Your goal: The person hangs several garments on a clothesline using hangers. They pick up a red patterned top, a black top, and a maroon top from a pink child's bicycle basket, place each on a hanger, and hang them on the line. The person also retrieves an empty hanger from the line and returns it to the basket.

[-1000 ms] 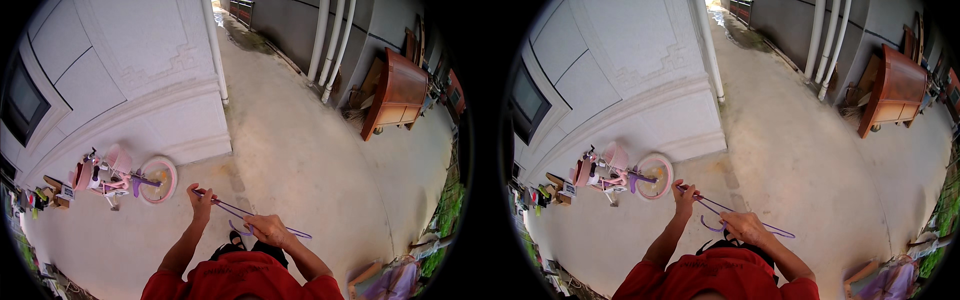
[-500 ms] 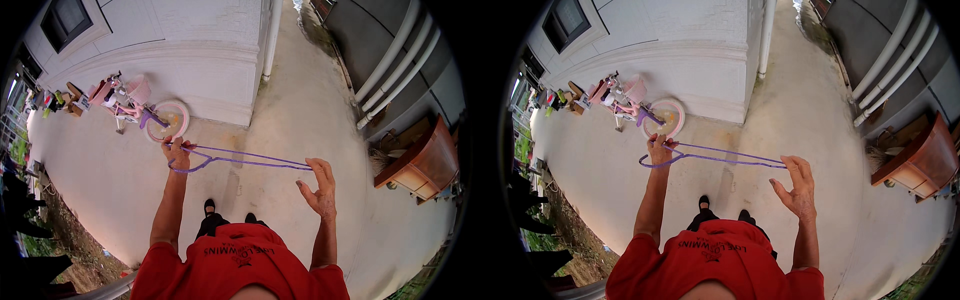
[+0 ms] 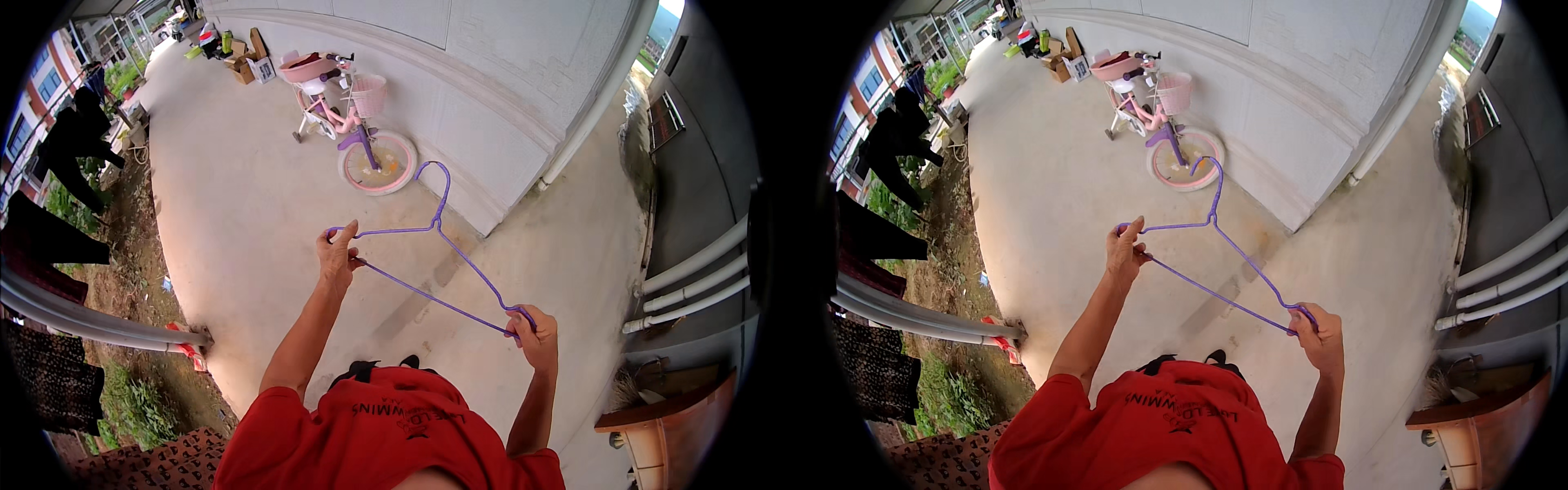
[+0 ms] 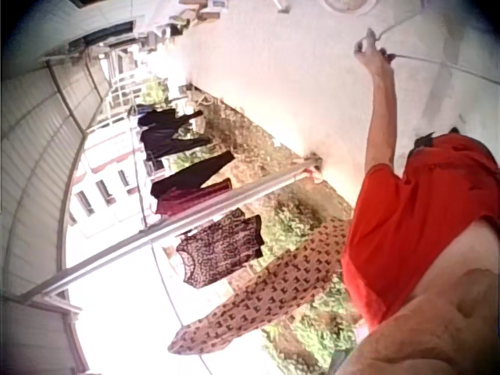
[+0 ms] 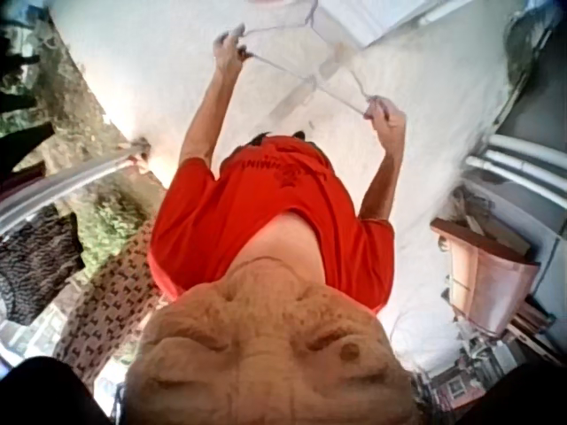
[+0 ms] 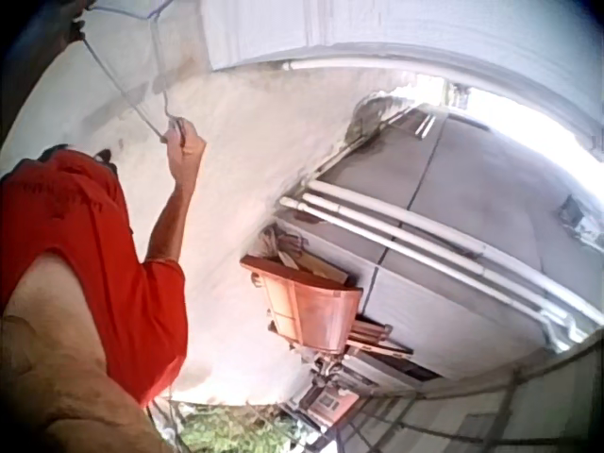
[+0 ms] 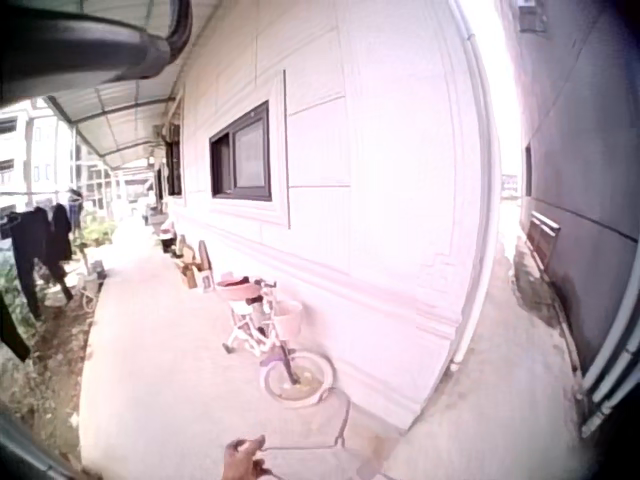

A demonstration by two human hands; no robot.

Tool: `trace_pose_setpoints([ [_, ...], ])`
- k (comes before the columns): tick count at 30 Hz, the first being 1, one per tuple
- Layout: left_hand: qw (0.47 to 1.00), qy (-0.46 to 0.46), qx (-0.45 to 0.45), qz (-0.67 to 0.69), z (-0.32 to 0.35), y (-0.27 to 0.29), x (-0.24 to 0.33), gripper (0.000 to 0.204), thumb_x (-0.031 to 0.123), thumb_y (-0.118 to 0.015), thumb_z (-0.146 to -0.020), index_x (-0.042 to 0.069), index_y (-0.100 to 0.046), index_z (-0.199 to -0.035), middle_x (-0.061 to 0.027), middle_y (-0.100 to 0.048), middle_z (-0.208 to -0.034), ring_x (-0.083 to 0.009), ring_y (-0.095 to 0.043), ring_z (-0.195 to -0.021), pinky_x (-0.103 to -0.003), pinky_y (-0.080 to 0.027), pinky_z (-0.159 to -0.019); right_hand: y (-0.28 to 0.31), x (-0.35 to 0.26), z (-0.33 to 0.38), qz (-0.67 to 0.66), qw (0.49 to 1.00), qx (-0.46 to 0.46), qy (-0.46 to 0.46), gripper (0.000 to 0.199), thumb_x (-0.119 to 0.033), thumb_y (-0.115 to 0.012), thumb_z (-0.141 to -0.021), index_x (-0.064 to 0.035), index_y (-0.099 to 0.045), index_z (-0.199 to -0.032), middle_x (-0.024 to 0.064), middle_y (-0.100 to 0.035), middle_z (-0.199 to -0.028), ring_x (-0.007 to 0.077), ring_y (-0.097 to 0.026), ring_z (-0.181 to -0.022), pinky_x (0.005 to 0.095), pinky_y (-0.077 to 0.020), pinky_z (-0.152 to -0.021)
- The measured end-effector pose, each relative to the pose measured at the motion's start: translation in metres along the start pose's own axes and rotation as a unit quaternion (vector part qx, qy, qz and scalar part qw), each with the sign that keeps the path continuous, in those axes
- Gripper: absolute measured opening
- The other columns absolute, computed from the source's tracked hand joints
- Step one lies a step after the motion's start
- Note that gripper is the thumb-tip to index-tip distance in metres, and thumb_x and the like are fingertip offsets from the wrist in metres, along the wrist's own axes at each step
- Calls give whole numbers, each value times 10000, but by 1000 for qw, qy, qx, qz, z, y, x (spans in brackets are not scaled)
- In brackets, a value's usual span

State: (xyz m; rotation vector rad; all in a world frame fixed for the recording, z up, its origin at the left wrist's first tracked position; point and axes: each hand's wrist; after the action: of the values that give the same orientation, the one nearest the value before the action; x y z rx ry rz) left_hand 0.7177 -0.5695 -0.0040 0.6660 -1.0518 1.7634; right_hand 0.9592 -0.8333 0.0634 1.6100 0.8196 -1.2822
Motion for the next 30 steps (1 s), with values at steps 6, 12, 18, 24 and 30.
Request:
trace_pose_setpoints([
  [6, 996, -48, 71, -5, -7, 83, -3, 598, 82, -684, -680, 134, -308, -1142, -17, -431, -867, -123, -451, -668, -271, -417, -470, -39, 10, 9, -71, 934, -258, -237, 418, -318, -425, -878, -9, -545, -1132, 60, -611, -765, 106, -536, -580, 234, -391, -489],
  [12, 988, -154, -1, -27, 12, 136, 3, 581, 61, -632, -729, 144, -296, -1195, -15, -425, -862, -117, -468, -683, -247, -410, -491, -111, 42, 51, -12, 860, -385, -335, 602, -564, -393, -852, -65, -516, -1167, -6, -518, -706, 79, -407, -575, 205, -299, -468],
  [18, 991, -125, -40, 40, 1, 180, 15, 593, 35, -638, -731, 112, -299, -1211, -40, -450, -860, -122, -462, -656, -261, -403, -501, -157, 61, 89, -143, 886, -329, -296, 660, -588, -325, -890, -7, -552, -1105, -48, -323, -637, 63, -231, -523, 214, -193, -433],
  [24, 994, -99, -42, -13, 28, 150, 23, 618, 69, -769, -660, 107, -344, -1107, -16, -481, -796, -126, -476, -636, -276, -392, -476, -134, 36, 97, -139, 904, -285, -288, 661, -564, -348, -875, 33, -595, -1015, -24, -342, -571, 61, -244, -472, 217, -189, -403],
  [30, 992, -117, -36, -33, 49, 160, 24, 624, 145, -783, -663, 79, -361, -1118, -13, -477, -803, -107, -506, -641, -258, -431, -453, -132, 43, 118, -74, 916, -279, -279, 654, -474, -251, -932, 99, -545, -1047, 26, -405, -572, 89, -262, -443, 234, -205, -410],
])
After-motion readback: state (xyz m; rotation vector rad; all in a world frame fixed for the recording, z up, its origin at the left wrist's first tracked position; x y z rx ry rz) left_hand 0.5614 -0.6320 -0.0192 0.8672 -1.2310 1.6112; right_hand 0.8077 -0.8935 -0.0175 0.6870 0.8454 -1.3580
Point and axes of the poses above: each hand's wrist, its own z-axis away from the middle knuckle, its own y-axis out of the back of the hand, x = y × z
